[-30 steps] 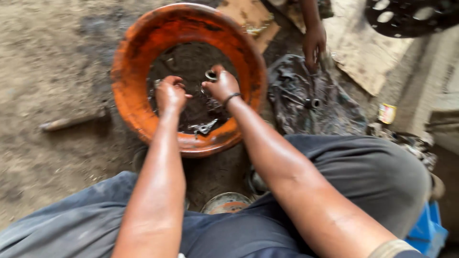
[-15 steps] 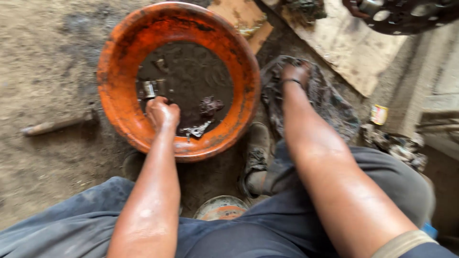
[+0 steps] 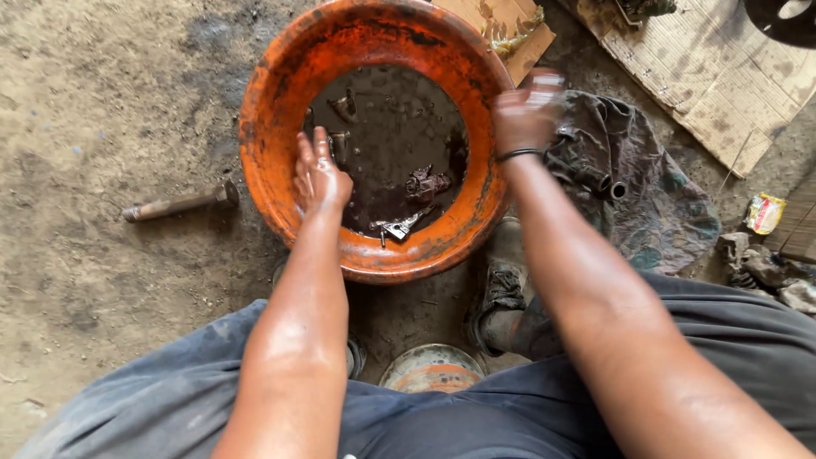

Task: The person sits on the ground and cleans small cylindrical metal parts by hand in a basin of dark liquid. They repeatedly submerge, rub, and rinse the parts, then place them on a cloth nearby. A second person assembles a large circular metal component in the background.

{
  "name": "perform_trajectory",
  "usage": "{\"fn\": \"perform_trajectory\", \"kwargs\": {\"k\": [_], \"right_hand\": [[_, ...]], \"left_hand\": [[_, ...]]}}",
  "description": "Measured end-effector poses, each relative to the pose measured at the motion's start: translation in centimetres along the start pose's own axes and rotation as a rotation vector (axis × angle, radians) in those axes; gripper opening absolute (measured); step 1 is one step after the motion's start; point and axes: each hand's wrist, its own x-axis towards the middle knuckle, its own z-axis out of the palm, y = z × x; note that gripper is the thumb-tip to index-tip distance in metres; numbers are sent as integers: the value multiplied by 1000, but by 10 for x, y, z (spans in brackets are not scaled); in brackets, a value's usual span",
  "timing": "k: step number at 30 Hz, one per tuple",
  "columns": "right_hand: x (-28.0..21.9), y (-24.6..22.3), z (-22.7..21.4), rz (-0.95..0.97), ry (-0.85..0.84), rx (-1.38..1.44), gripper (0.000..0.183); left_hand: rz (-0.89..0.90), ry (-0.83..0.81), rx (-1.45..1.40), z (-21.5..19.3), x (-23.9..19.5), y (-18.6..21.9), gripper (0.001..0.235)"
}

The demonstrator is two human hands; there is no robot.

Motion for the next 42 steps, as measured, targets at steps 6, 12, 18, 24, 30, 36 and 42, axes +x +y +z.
{"fn": "perform_trajectory", "kwargs": {"k": [6,12,18,24,30,36,42], "right_hand": [[-161,-36,-14,-691,-901,-503,58],[-137,-10,-25,-370,-1042,-614,41],[-110,-8,-30,-744,-789,-800,51],[-148,-22,-29,-525,-1160,-872,40],[-149,-27,-40,-759,-878,-868,38],[-149,6,-19,-566,-1042,-608,35],[-134,-34,-6,-19,-1129,139,14]], "left_hand": [[38,-29,141,6,-1,-17,58],[54,9,256,11,-9,-23,60],[96,2,288,13,-26,-17,68],[41,60,74,26,-8,-40,41],[117,102,-60,54,14,-66,34],[27,18,-711,73,27,-81,29],[-87,-240,-1543,58,25,-57,23]]}}
